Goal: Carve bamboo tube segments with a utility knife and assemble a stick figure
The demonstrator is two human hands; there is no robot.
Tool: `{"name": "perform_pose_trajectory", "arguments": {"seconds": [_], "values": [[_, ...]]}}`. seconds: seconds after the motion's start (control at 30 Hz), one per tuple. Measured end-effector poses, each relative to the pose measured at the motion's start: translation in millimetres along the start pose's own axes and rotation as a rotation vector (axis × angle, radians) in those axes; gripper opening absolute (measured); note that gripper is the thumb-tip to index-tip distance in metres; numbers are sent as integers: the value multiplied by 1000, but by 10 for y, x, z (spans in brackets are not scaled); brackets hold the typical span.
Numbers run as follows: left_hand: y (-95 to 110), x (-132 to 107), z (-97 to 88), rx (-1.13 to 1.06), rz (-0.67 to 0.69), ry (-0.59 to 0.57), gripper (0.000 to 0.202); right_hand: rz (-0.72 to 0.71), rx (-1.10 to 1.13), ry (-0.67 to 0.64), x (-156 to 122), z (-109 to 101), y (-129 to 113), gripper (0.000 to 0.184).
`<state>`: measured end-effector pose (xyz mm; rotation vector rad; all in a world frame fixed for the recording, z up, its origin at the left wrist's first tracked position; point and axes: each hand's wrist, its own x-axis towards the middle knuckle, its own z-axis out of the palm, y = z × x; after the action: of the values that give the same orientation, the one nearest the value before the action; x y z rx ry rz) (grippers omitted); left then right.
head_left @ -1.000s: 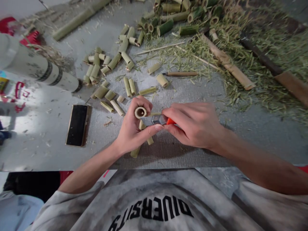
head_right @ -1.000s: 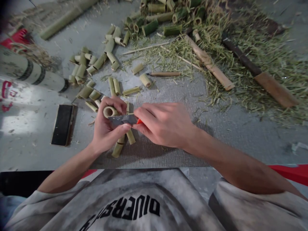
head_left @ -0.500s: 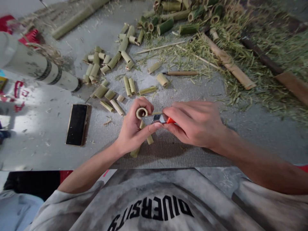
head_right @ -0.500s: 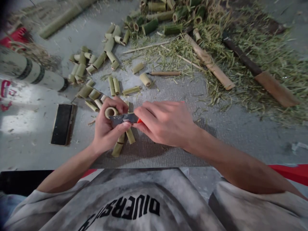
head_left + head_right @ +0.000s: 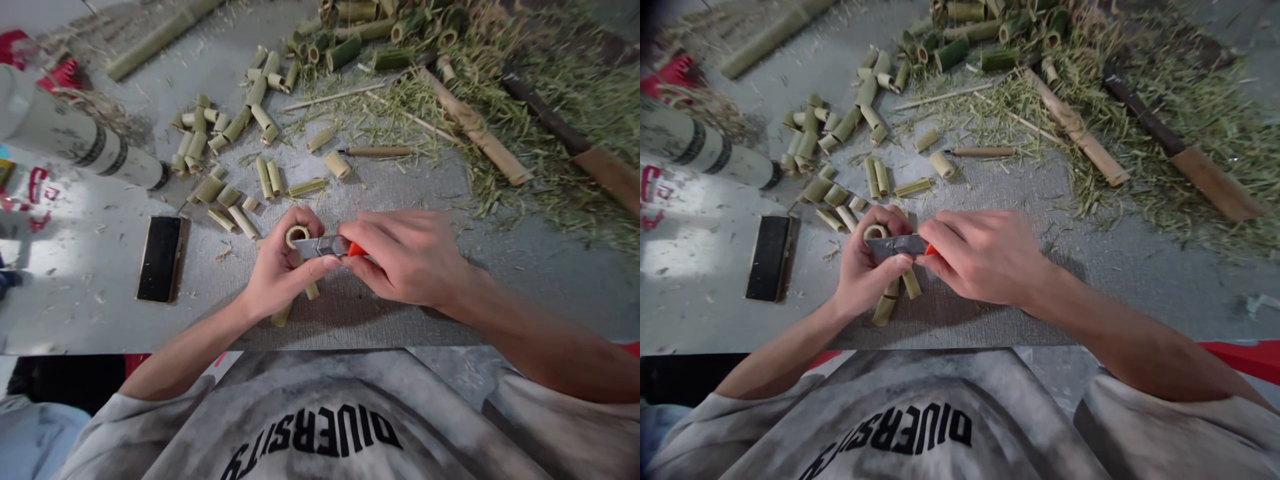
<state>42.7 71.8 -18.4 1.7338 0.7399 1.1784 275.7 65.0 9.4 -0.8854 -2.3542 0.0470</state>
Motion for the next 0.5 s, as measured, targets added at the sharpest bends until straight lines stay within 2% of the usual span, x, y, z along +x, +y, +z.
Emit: {"name": "perform_pose_trajectory", "arguments": {"seconds": [0.13, 0.5], "values": [[-15, 37, -47, 6, 3, 1, 54, -6, 20, -30, -1, 10, 6, 24], [45, 43, -30, -64, -26, -6, 45, -20, 4, -29, 5, -6, 11, 28]]}}
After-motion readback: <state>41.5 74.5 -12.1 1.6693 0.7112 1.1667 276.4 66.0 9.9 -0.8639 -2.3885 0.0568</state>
